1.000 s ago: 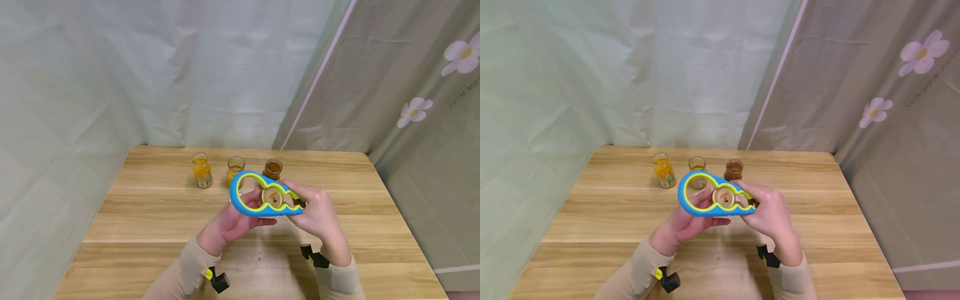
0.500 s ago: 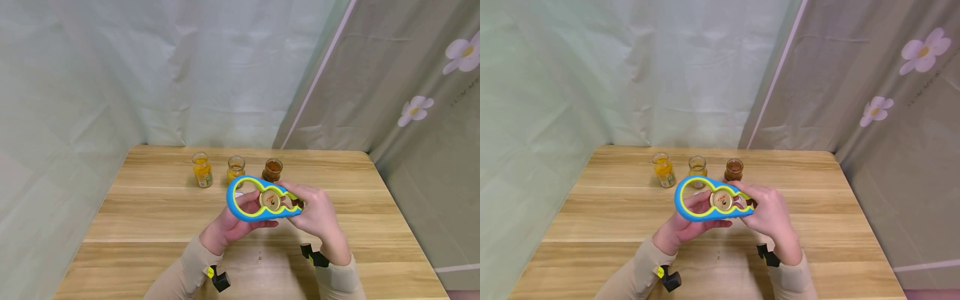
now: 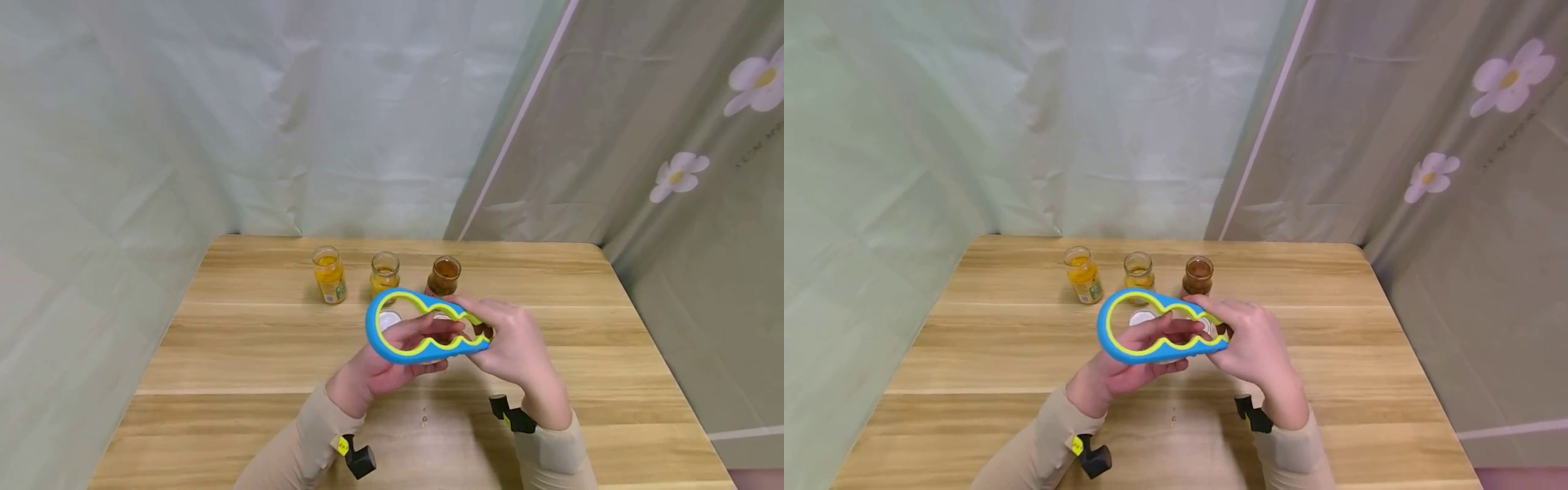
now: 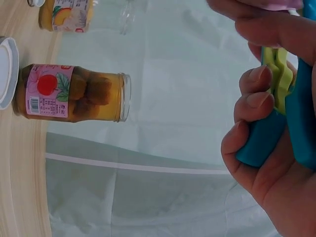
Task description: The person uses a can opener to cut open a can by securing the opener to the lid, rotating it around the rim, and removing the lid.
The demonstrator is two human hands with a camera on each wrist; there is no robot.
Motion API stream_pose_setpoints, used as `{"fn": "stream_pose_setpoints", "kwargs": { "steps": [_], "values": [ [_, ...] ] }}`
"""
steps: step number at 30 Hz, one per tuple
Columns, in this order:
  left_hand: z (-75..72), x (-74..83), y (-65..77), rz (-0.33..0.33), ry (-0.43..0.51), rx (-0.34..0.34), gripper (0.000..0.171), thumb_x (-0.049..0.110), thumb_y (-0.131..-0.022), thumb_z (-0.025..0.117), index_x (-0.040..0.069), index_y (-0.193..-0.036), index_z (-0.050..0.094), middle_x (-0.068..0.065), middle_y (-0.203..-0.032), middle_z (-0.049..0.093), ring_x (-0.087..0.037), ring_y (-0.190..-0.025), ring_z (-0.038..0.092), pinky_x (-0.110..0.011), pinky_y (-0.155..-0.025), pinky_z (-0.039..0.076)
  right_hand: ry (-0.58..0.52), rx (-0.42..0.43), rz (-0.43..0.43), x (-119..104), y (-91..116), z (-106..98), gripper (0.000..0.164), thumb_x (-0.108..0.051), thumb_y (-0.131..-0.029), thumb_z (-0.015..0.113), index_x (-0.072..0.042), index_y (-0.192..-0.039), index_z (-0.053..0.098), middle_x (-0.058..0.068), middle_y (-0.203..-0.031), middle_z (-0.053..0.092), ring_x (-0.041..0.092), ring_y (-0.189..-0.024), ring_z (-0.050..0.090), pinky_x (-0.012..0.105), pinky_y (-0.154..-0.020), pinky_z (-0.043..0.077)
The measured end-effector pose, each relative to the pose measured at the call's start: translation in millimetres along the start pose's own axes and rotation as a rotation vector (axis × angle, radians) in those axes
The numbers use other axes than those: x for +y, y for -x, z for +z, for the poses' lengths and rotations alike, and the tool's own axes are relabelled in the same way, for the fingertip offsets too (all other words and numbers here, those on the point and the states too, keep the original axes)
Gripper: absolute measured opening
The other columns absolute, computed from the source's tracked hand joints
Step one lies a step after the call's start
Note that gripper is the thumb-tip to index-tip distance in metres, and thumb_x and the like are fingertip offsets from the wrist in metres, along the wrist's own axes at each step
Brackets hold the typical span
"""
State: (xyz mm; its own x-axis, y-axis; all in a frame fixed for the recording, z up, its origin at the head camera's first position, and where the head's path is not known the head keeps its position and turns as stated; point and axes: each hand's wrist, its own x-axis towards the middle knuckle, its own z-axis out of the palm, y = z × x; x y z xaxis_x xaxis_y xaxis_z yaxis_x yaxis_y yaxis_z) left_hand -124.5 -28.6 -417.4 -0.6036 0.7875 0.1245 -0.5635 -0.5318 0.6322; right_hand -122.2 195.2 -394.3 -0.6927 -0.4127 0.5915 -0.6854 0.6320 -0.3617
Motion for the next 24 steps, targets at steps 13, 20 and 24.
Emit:
{"fn": "stream_pose_setpoints", "kwargs": {
  "steps": [13,20,24],
  "values": [
    [-6.0,1.1,2.1,0.055,-0.02,0.016,0.046,0.008,-0.101,0.054,0.0,-0.145,0.045,-0.01,-0.13,0.055,-0.024,-0.123,0.048,-0.032,-0.104,0.044,0.012,0.065,0.011,2,0,-2,0.06,-0.021,-0.068,0.085,-0.026,-0.125,0.069,-0.012,-0.066,0.054,0.005,-0.056,0.046,0.027,-0.047,0.045],
    [-7.7,7.3,1.8,0.0,-0.073,0.201,0.047,0.015,-0.106,0.042,-0.002,-0.148,0.037,-0.021,-0.14,0.046,-0.031,-0.126,0.047,-0.035,-0.102,0.046,-0.011,0.075,0.019,2,1,-4,0.06,-0.018,-0.068,0.085,-0.027,-0.125,0.068,-0.014,-0.067,0.053,0.004,-0.057,0.045,0.029,-0.046,0.045],
    [-14.3,16.0,10.3,0.003,-0.089,0.309,0.042,0.03,-0.107,0.042,0.001,-0.137,0.05,-0.016,-0.126,0.058,-0.028,-0.12,0.052,-0.034,-0.097,0.05,-0.028,0.082,0.031,2,1,-7,0.061,-0.018,-0.067,0.085,-0.026,-0.125,0.068,-0.011,-0.067,0.055,0.004,-0.057,0.045,0.029,-0.045,0.045]
  ]
}}
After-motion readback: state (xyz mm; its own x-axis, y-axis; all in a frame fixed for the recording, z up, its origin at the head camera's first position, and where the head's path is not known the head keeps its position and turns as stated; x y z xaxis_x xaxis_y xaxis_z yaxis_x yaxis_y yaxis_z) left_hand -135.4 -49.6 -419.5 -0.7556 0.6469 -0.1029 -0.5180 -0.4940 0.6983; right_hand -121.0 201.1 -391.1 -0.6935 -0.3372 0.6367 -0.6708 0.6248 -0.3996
